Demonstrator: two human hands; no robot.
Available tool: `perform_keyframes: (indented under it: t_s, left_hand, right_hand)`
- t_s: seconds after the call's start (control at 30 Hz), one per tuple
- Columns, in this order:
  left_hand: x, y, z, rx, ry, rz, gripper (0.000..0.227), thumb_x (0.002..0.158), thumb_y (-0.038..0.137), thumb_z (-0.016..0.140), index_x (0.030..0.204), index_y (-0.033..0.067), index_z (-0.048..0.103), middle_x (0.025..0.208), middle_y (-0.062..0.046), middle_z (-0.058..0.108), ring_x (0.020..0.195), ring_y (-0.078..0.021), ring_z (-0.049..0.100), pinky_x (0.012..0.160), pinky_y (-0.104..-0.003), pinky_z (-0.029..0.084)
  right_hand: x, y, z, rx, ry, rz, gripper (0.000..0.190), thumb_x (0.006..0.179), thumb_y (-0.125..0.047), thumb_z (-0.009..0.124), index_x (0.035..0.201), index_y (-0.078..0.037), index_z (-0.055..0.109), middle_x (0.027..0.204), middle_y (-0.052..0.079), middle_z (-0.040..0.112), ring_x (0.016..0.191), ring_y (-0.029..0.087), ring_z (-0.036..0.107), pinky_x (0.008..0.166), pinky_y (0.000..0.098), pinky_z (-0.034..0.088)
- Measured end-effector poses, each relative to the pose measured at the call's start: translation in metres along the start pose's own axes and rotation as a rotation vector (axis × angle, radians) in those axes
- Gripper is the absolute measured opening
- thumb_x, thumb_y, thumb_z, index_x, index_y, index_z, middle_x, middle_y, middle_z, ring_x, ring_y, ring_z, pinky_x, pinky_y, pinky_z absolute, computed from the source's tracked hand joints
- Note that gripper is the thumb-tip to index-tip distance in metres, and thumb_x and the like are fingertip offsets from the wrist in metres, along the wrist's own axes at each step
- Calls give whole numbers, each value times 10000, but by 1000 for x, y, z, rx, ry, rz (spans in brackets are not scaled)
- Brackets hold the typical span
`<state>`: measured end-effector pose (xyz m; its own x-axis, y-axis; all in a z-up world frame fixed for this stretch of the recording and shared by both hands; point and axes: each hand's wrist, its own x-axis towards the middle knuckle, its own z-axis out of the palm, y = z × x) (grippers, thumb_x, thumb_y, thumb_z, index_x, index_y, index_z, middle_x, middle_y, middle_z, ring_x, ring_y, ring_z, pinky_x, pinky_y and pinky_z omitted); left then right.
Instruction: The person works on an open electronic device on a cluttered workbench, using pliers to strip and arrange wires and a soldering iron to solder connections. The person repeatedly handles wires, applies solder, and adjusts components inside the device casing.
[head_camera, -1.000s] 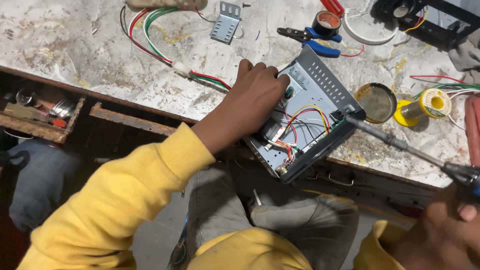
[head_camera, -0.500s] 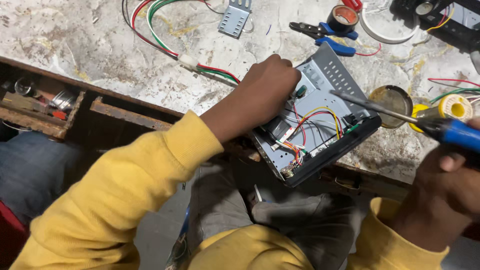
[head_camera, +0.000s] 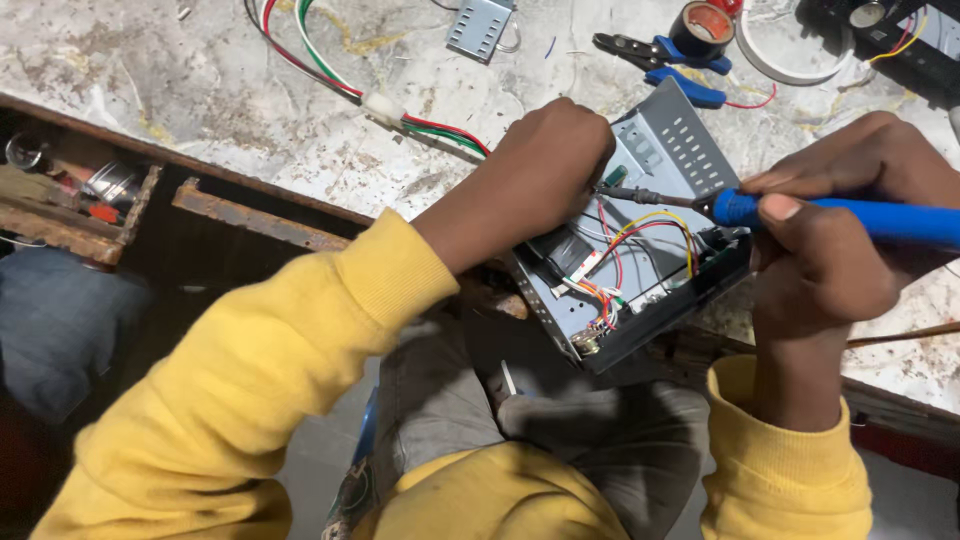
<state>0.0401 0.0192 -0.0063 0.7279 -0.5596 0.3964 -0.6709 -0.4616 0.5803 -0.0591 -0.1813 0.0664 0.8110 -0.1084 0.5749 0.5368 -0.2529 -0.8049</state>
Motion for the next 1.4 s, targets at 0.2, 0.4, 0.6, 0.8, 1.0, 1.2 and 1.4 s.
perform_keyframes:
  t_s: [0.2,0.4,0.6,0.8,1.0,1.2,1.4]
  left_hand:
    - [-1,-1,0,-3,14,14,96,671,-20,718,755,-18,671,855,-253,677,886,-465,649,740,-520,529]
    - [0,-3,2,3,-50,-32,73,710,-6,725,763,2,676,886,-240,681,906,-445,658,771,-509,537]
    - [-1,-7,7,-38,61,37,151,694,11,752,799,-6,645,844,-239,674,841,-462,649,706,-526,516]
    - [3,-12,10,-35,5,12,132,677,43,758,760,21,658,811,-222,679,839,-440,664,714,-512,524]
    - [4,-12,13,-29,26,-11,60,701,21,724,736,34,677,808,-216,687,821,-435,668,704,-510,527]
    - [7,-14,14,32,48,47,74,726,40,740,751,4,680,799,-248,681,807,-454,665,720,-520,531]
    - [5,-14,9,-34,41,71,108,661,37,764,737,1,696,765,-234,697,772,-439,684,685,-504,539]
  right_hand:
    - [1,9,-3,-57,-41,-42,162,861,-60,609,808,91,587,763,181,585,509,186,468,525,259,408]
    - [8,12,-9,-179,-209,-203,161,872,-69,638,848,90,627,817,197,660,613,228,534,610,270,412]
    - [7,8,-8,-236,-245,-251,171,865,-80,637,848,90,646,809,185,668,651,222,593,626,263,431]
    - [-4,-4,-10,-126,-120,-157,173,931,-61,635,873,99,605,835,194,610,574,203,504,583,255,423]
    - [-15,-21,-27,-160,-77,-56,122,924,-55,587,915,66,572,860,174,576,561,170,486,587,258,442]
    - [-51,-22,-62,-121,67,17,157,932,-35,673,991,62,565,898,162,581,642,181,507,611,252,448]
    - [-104,-11,-131,-65,208,-41,250,939,-15,760,1068,57,558,936,150,585,723,193,529,635,245,454]
